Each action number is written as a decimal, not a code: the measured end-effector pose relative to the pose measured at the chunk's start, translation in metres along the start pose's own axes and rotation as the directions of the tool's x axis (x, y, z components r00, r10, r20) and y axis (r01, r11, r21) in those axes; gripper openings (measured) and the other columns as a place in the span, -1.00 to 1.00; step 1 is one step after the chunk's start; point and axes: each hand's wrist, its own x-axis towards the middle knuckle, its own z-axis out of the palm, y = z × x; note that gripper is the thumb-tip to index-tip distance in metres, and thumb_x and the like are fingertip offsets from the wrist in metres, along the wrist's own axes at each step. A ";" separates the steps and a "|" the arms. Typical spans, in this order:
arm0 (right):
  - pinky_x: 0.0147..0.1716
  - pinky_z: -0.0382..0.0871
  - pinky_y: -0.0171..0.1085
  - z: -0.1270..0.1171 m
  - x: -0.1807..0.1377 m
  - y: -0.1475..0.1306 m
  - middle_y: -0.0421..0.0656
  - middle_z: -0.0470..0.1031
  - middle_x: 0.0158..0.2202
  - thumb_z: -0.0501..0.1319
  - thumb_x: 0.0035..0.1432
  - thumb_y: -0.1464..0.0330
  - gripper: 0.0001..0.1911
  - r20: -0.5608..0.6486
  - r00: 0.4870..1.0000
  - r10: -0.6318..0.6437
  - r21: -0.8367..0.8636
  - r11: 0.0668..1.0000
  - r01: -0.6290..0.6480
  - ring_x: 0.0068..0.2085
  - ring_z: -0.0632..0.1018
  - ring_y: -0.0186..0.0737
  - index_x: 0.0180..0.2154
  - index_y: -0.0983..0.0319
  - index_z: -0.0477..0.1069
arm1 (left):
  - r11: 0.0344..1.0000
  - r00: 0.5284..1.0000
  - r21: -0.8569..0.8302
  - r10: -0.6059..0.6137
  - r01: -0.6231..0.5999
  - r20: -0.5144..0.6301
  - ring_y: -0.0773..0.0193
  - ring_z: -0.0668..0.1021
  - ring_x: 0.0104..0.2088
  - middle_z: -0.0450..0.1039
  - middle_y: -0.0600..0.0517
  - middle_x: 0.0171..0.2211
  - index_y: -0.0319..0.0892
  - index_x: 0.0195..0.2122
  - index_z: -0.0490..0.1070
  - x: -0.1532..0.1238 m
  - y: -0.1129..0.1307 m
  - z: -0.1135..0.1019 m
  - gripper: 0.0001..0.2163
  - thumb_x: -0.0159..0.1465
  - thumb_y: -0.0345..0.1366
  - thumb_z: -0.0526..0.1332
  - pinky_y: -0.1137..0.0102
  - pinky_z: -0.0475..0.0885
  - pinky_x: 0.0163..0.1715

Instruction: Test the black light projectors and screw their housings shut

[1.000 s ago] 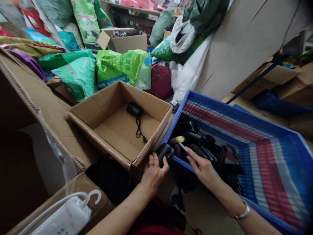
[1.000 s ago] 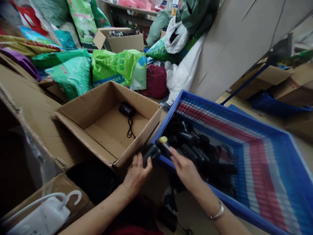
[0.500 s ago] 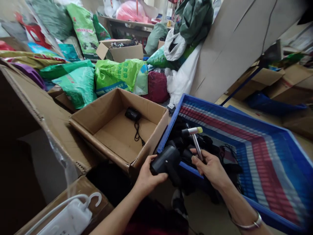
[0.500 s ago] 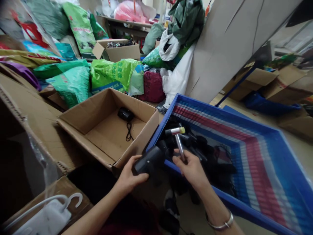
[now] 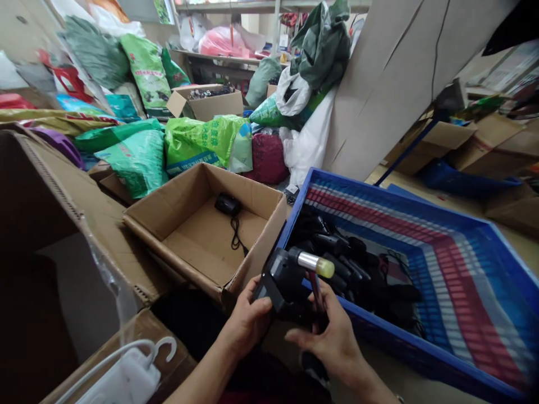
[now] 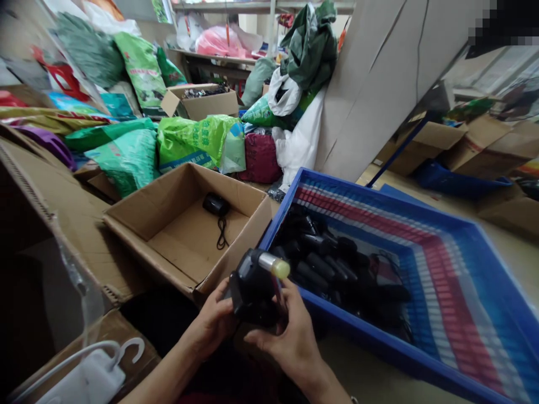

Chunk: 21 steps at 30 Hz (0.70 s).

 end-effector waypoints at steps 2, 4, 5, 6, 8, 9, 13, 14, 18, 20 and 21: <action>-0.44 0.39 -0.29 0.001 0.000 0.004 -0.25 0.37 -0.35 0.45 -0.21 0.29 -0.22 -0.020 1.000 -0.010 -0.011 1.000 0.010 -0.39 0.46 -0.23 0.05 0.13 0.18 | 0.999 0.999 0.042 0.027 -0.026 -0.019 0.23 0.55 -0.29 0.51 0.00 -0.24 -0.14 -0.04 0.29 -0.003 0.001 0.002 -0.43 -0.08 -0.35 0.45 0.40 0.38 -0.26; -0.40 0.41 -0.27 -0.001 0.003 0.005 -0.27 0.36 -0.39 0.43 -0.17 0.29 -0.30 -0.012 1.000 0.021 0.032 0.999 -0.020 -0.39 0.46 -0.22 0.00 0.14 0.18 | 0.991 0.997 0.118 0.072 -0.069 -0.023 0.26 0.54 -0.30 0.49 0.01 -0.20 -0.11 -0.01 0.27 -0.006 0.004 0.003 -0.39 -0.09 -0.36 0.46 0.41 0.38 -0.27; -0.42 0.40 -0.27 -0.002 0.004 0.005 -0.28 0.35 -0.40 0.43 -0.17 0.30 -0.31 0.009 0.999 0.049 0.078 0.996 -0.050 -0.40 0.46 -0.23 -0.01 0.14 0.16 | 0.982 0.995 0.165 0.099 -0.095 -0.019 0.26 0.53 -0.31 0.48 0.01 -0.19 -0.09 -0.01 0.26 -0.008 0.006 0.004 -0.38 -0.09 -0.35 0.47 0.41 0.38 -0.27; -0.45 0.39 -0.29 -0.003 0.004 0.005 -0.29 0.35 -0.42 0.43 -0.18 0.31 -0.31 0.032 0.996 0.078 0.134 0.988 -0.082 -0.43 0.45 -0.25 -0.04 0.13 0.15 | 0.970 0.992 0.213 0.126 -0.121 -0.011 0.25 0.53 -0.30 0.48 0.01 -0.18 -0.08 -0.01 0.26 -0.009 0.008 0.006 -0.38 -0.09 -0.34 0.47 0.42 0.38 -0.28; -0.52 0.34 -0.33 -0.004 0.005 0.005 -0.28 0.38 -0.39 0.44 -0.21 0.36 -0.33 0.055 0.992 0.112 0.230 0.965 -0.122 -0.48 0.42 -0.32 -0.10 0.12 0.12 | 0.940 0.985 0.298 0.169 -0.166 0.015 0.22 0.52 -0.27 0.48 0.00 -0.16 -0.08 -0.01 0.26 -0.011 0.012 0.008 -0.38 -0.09 -0.32 0.47 0.42 0.38 -0.28; -0.54 0.32 -0.35 -0.004 0.005 0.006 -0.26 0.41 -0.32 0.44 -0.22 0.39 -0.35 0.051 0.992 0.116 0.257 0.958 -0.125 -0.50 0.40 -0.36 -0.14 0.12 0.11 | 0.927 0.983 0.330 0.182 -0.181 0.029 0.20 0.52 -0.25 0.47 0.00 -0.15 -0.08 -0.01 0.25 -0.011 0.013 0.008 -0.38 -0.09 -0.32 0.47 0.42 0.38 -0.27; -0.57 0.27 -0.39 -0.005 0.005 0.006 -0.18 0.42 -0.10 0.44 -0.27 0.41 -0.39 -0.015 0.996 0.084 0.223 0.972 -0.078 -0.53 0.32 -0.45 -0.22 0.13 0.14 | 0.904 0.978 0.374 0.202 -0.207 0.052 0.18 0.51 -0.21 0.47 -0.01 -0.13 -0.07 -0.02 0.25 -0.012 0.015 0.007 -0.37 -0.11 -0.30 0.47 0.42 0.38 -0.25; -0.58 0.27 -0.38 -0.007 0.006 0.004 -0.16 0.42 -0.08 0.44 -0.25 0.40 -0.41 -0.019 0.997 0.068 0.207 0.976 -0.063 -0.54 0.31 -0.45 -0.22 0.13 0.14 | 0.910 0.978 0.360 0.202 -0.204 0.042 0.19 0.51 -0.22 0.47 0.00 -0.14 -0.07 -0.02 0.26 -0.012 0.014 0.005 -0.38 -0.11 -0.30 0.47 0.42 0.38 -0.26; -0.64 0.19 -0.38 -0.020 0.022 -0.014 -0.06 0.38 0.07 0.43 -0.20 0.35 -0.49 -0.054 0.998 -0.016 0.163 0.986 0.025 -0.60 0.23 -0.50 -0.30 0.14 0.12 | 0.983 0.996 0.158 0.092 -0.089 -0.012 0.16 0.54 -0.24 0.50 -0.01 -0.20 -0.09 -0.02 0.31 -0.016 0.006 -0.003 -0.38 -0.13 -0.32 0.47 0.40 0.40 -0.30; -0.67 0.13 -0.41 -0.027 0.033 -0.025 -0.03 0.37 0.09 0.45 -0.23 0.32 -0.46 -0.054 0.998 -0.033 0.167 0.985 0.042 -0.63 0.15 -0.56 -0.34 0.15 0.11 | 1.000 1.000 0.027 0.003 -0.003 0.019 0.10 0.56 -0.22 0.51 -0.04 -0.18 -0.10 -0.02 0.33 -0.018 0.002 -0.006 -0.40 -0.12 -0.31 0.46 0.35 0.42 -0.29; -0.66 0.15 -0.41 -0.030 0.038 -0.030 -0.02 0.39 0.07 0.46 -0.26 0.29 -0.45 -0.021 0.999 -0.030 0.184 0.982 0.033 -0.62 0.16 -0.56 -0.34 0.15 0.11 | 0.999 0.998 -0.019 -0.028 0.029 0.055 0.07 0.57 -0.20 0.51 -0.06 -0.18 -0.12 -0.02 0.34 -0.019 0.002 -0.007 -0.42 -0.11 -0.30 0.44 0.32 0.43 -0.27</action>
